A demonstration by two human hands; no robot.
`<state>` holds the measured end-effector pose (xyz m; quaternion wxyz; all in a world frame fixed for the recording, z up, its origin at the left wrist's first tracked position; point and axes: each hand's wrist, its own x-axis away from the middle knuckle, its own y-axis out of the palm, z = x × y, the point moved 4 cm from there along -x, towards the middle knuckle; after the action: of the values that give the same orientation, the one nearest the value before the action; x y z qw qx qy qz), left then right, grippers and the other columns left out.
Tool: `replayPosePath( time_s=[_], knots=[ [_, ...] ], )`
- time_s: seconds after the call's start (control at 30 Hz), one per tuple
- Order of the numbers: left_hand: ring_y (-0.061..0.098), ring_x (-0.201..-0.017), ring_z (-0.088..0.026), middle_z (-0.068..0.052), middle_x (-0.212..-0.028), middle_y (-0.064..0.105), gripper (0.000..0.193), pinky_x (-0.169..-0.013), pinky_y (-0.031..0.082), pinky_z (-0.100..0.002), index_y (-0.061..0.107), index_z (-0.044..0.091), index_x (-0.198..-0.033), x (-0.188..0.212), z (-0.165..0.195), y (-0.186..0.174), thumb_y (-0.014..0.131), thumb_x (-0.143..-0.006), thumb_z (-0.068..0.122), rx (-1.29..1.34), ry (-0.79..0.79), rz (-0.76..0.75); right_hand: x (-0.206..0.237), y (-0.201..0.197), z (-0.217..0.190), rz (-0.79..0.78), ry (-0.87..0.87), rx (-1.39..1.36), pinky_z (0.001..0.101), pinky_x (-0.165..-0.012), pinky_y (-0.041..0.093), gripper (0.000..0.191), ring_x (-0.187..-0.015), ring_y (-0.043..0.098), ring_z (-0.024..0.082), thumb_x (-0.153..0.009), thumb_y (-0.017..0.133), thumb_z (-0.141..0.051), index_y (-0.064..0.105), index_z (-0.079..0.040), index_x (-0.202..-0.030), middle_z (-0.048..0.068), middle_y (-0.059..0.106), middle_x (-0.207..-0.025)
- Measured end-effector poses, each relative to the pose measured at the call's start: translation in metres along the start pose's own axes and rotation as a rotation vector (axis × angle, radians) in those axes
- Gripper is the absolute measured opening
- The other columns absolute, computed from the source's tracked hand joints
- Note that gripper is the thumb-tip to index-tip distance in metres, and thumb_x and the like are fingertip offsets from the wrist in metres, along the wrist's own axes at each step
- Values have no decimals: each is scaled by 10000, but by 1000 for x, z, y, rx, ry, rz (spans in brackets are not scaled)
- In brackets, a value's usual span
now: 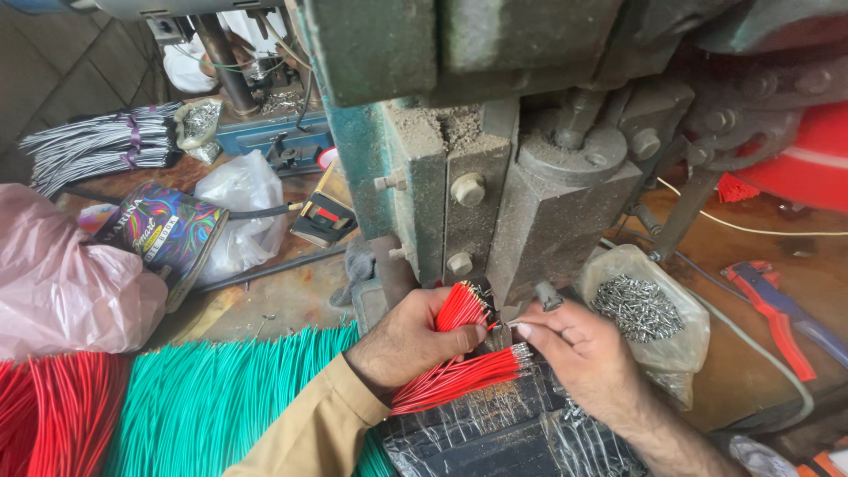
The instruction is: The person holds a bundle of red wires and inserts the stripped end of one wire with a metal terminal into a bench-mounted crimping press, operates the press to crimp the terminal onto the wire, and places the finished wire back with the bundle, repeating the cycle. A container of loose metal terminals sits beside the press for picking.
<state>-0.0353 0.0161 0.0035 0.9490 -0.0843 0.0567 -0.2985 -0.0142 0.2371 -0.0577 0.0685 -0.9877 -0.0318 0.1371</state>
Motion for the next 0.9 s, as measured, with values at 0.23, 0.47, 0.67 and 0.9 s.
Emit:
replayPosePath(
  time_s=[0.23, 0.47, 0.67, 0.9],
  knots=[
    [600, -692, -50, 30, -786, 670, 129, -640, 530, -247, 702, 22, -1001, 1, -4, -1, 705, -955, 142, 101, 12, -19, -10, -2, 14, 10, 64, 105, 225, -692, 562, 134, -779, 682, 67, -878, 746, -62, 796, 13, -977, 50, 796, -843],
    [588, -679, -53, 25, -772, 661, 123, -627, 522, -247, 699, 16, -979, -1, -2, 3, 704, -958, 137, 88, -33, -17, -13, -5, 11, 1, 78, 125, 222, -684, 567, 130, -758, 691, 64, -861, 770, -73, 819, 4, -954, 40, 802, -814],
    [582, -668, -55, 21, -756, 663, 114, -616, 521, -247, 708, 18, -973, -2, 0, 6, 702, -946, 129, 80, -74, -1, -15, -10, 11, -27, 195, 205, 267, -632, 562, 123, -706, 673, 91, -867, 778, -87, 828, -10, -948, 71, 784, -752],
    [583, -664, -63, 10, -744, 656, 134, -605, 515, -261, 704, -1, -952, 0, 6, 9, 728, -941, 131, 66, -59, 4, -3, -6, -6, -30, 120, 62, 248, -726, 588, 170, -814, 719, 87, -871, 738, -63, 801, -12, -1020, 61, 816, -895]
  ],
)
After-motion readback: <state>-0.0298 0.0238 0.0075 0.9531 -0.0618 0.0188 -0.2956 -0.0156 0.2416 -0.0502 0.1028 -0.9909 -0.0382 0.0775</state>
